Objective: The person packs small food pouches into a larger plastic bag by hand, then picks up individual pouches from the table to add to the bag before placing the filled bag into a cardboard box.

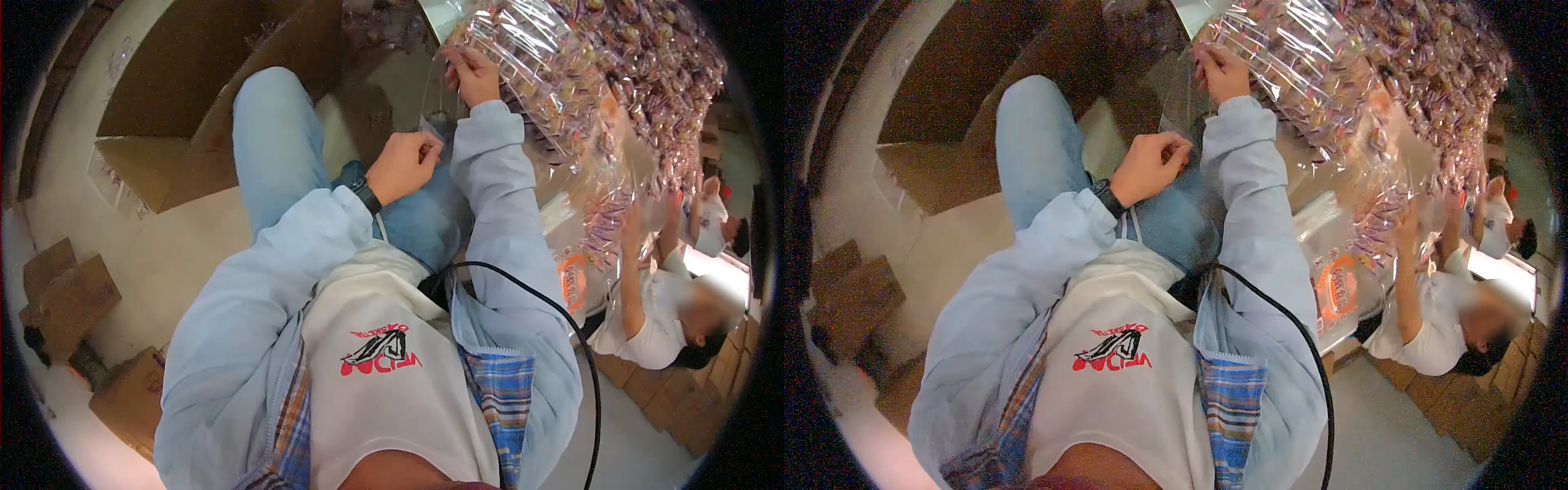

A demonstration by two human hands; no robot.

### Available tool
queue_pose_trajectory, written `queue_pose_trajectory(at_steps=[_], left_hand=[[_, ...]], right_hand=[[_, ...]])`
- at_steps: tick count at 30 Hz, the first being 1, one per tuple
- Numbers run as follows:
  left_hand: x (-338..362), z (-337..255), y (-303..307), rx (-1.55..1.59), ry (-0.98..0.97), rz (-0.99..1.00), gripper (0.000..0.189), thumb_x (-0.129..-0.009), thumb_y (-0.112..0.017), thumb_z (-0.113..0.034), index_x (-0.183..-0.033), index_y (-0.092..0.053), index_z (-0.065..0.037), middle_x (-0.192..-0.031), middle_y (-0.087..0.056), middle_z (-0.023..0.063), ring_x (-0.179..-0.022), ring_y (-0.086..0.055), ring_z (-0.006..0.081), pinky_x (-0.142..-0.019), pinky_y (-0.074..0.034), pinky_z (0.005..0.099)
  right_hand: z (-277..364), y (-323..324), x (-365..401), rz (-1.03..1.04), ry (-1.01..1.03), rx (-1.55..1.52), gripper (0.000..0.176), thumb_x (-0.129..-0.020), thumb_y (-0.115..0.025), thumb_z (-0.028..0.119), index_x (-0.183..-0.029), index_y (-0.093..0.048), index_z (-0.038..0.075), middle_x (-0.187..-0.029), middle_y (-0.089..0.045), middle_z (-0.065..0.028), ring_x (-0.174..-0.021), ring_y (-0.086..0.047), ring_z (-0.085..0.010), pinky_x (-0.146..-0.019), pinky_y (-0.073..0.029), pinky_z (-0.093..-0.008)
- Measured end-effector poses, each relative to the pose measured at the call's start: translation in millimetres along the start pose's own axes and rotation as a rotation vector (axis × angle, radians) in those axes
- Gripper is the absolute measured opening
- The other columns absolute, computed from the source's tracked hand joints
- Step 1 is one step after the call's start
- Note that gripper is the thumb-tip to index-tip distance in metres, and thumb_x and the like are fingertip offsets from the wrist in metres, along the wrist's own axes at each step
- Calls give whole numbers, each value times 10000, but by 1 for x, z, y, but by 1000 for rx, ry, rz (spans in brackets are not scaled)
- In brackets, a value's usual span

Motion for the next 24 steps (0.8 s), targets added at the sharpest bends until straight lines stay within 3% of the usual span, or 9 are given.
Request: queue_pose_trajectory(at_steps=[5,8,11,14,17,20,24], left_hand=[[5,-9,2,-137,-67,48,173,-962,-651,-115,-1039,-724,21,-823,-750,124,-688,-720,203,-670,-565,314],[2,2,1,109,62,136,223,-949,-677,-138,-1117,-705,7,-878,-744,160,-716,-717,232,-693,-570,335],[-10,22,15,-226,93,242,367,-919,-714,-221,-1223,-670,-20,-986,-749,187,-842,-739,293,-755,-585,402],[-12,126,15,-655,193,235,402,-830,-708,-232,-1188,-682,-51,-1033,-736,193,-934,-708,413,-780,-573,507],[-37,177,18,-690,389,248,413,-830,-685,-262,-1197,-688,-72,-1077,-727,206,-975,-697,435,-841,-562,536],[-60,267,18,-599,422,-34,403,-847,-689,-296,-1176,-693,-64,-1101,-722,223,-1007,-683,449,-894,-543,549],[-85,357,27,-626,793,90,466,-892,-690,-418,-1142,-701,-24,-1075,-723,274,-1038,-695,411,-912,-546,510]], right_hand=[[-4,1,8,-58,43,-44,219,-1018,-681,242,-1075,-767,48,-691,-635,6,-567,-540,-77,-505,-402,-248],[-2,5,11,-62,34,-75,227,-1021,-679,244,-1088,-771,48,-694,-627,18,-568,-512,-56,-516,-378,-230],[7,-4,18,-110,82,-71,230,-1024,-670,232,-1101,-775,41,-680,-609,42,-564,-462,-19,-516,-316,-211],[15,-3,21,-109,68,-44,228,-1025,-665,224,-1058,-775,26,-667,-606,38,-572,-467,-16,-516,-314,-209],[18,2,28,-110,28,41,245,-1017,-672,201,-897,-745,1,-652,-612,12,-563,-493,-41,-511,-323,-216],[27,1,33,-152,-14,106,296,-1016,-672,220,-824,-720,0,-618,-603,-6,-539,-508,-63,-497,-337,-231],[24,20,49,-115,-51,266,206,-941,-707,161,-831,-751,-8,-713,-682,-44,-640,-601,-124,-570,-453,-286]])
Point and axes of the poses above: each hand's wrist, its own x-axis away from the middle knuckle, its own y-axis out of the back of the hand, z = x × y, the point moved 4 cm from there along -x, towards the middle knuckle
